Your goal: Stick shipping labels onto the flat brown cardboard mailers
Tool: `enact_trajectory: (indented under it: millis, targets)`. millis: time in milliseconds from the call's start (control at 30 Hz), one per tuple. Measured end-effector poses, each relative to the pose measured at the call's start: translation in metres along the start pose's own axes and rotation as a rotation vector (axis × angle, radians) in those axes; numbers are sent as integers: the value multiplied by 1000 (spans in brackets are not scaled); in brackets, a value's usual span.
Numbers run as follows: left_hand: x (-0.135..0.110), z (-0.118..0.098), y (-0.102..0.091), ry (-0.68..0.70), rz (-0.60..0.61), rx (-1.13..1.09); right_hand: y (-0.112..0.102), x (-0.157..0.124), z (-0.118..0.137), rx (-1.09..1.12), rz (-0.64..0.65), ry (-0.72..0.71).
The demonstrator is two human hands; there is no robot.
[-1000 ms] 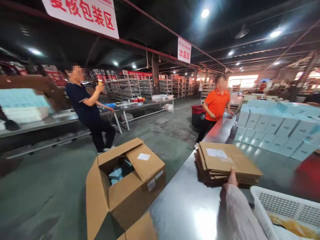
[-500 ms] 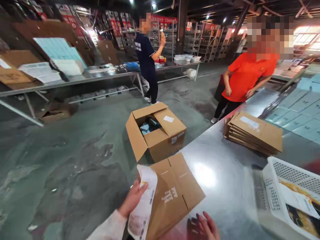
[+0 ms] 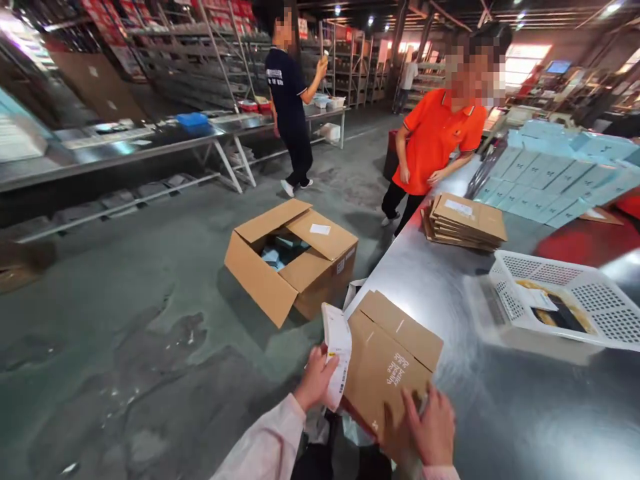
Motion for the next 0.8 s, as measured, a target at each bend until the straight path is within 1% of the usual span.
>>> enact_trajectory:
  millis: [33, 67, 100, 133, 167, 200, 233, 267, 300, 367, 400, 433, 500, 567, 633, 700, 800]
  targets:
    - [-16, 1, 4, -28, 90, -80, 13, -14, 11, 83, 178, 21]
    - [-33, 2, 9, -62, 202, -171, 30, -33, 23, 211, 393, 51]
    - [-50, 1, 15, -94, 326, -251, 46, -53, 37, 359, 578, 90]
    - [-67, -1, 20, -122, 457, -306, 58, -70, 50, 503, 680, 126]
    - [-83, -4, 23, -134, 581, -329, 64, -83, 60, 623, 691, 153]
    - [-94, -8, 24, -126, 667, -326, 67, -92, 66, 708, 628, 169]
    - [-100, -12, 23, -107, 703, -331, 68, -98, 68, 750, 538, 176]
    - [-101, -17, 19, -86, 684, -361, 68, -103, 68, 756, 469, 177]
    - [-96, -20, 14, -72, 616, -414, 70, -108, 68, 733, 456, 171]
    - [-81, -21, 4, -89, 405, -502, 75, -115, 67, 645, 532, 145]
    - [-75, -19, 2, -116, 323, -507, 76, -116, 67, 604, 565, 124]
    - [-72, -16, 4, -143, 280, -481, 73, -113, 67, 566, 564, 97]
    - [-71, -11, 13, -177, 267, -388, 60, -100, 70, 487, 477, 32]
    - [-76, -8, 22, -164, 269, -346, 47, -88, 76, 386, 409, -36]
    - [-83, -6, 26, -154, 244, -356, 42, -83, 81, 281, 439, -91]
    - [-89, -1, 28, -167, 203, -371, 43, -84, 83, 212, 478, -134]
    - [-91, 6, 28, -177, 120, -315, 44, -89, 80, 151, 457, -158]
Point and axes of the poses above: each hand's wrist, its own x-axis towards the middle knuckle, its own y-axis out of the palm, z = x × y, the point moved 7 cm from there along x, towards the middle knuckle, and after that the axes turned 5 degrees about x, right-handed, at the moved point
